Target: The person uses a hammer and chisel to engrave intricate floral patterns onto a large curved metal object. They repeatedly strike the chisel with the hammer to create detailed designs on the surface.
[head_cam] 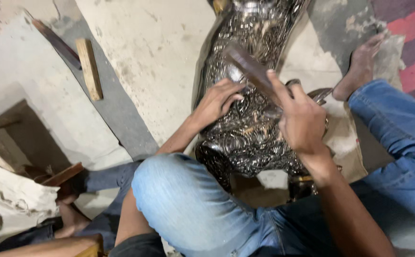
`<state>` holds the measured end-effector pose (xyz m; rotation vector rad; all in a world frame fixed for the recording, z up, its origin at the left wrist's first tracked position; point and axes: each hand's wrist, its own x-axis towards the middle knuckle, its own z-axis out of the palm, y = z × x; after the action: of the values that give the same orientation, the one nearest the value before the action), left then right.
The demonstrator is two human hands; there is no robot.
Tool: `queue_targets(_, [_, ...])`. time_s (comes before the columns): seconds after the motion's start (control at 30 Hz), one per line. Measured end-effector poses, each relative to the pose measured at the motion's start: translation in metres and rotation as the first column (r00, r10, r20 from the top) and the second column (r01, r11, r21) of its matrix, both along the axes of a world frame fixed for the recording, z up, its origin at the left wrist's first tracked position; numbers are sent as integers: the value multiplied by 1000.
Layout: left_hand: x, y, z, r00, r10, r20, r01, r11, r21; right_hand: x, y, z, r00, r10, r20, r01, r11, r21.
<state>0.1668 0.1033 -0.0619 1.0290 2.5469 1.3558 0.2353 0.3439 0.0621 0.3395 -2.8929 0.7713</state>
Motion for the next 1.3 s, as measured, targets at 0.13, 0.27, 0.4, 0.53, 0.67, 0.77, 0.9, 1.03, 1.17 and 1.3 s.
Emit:
queue_targets(0.13, [2, -2, 9, 1000, -15, -4, 15, 1000, 18, 1, 3, -3, 998, 8, -58, -19, 983, -185])
queue_targets(0.27, [1, 3, 12, 999, -9, 53, 9, 1000, -7, 2, 6, -7, 996, -86, 18, 86, 996, -2])
queue_targets(0.4, [-2, 4, 11, 999, -27, 17, 27, 999, 18, 0, 9, -8, 1000, 12, -13, -12, 1000, -9])
queue_targets(0.53, [-2, 2, 5, 998, -46, 43, 47, 999, -10, -3, 10, -9, 1000, -9, 13, 10, 998, -63])
queue_targets(0.67, [-4, 1, -7, 990, -43, 133, 43, 999, 7, -1, 15, -18, 996, -7, 94, 0, 997, 75])
queue_targets(0.77, [-15, -7, -6, 990, 78, 115, -103, 968, 230, -1, 23, -34, 982, -95, 162, 100, 995, -23])
queue_targets(0.9, [-45, -62, 38, 864, 317, 390, -365, 930, 53, -9, 22, -67, 910, -176, 376, 249, 956, -153])
queue_targets(1.03, [-75, -112, 109, 883, 266, 387, -250, 964, -92, -20, 10, -88, 774, -192, 604, 446, 841, -305])
queue_targets(1.17, [-89, -112, 155, 901, 255, 351, -157, 946, -283, -35, 17, -73, 770, -217, 600, 474, 824, -310])
queue_targets(1.3, [-114, -56, 146, 916, 186, 357, -139, 978, -153, -78, 38, -44, 949, -130, 288, 280, 769, -574])
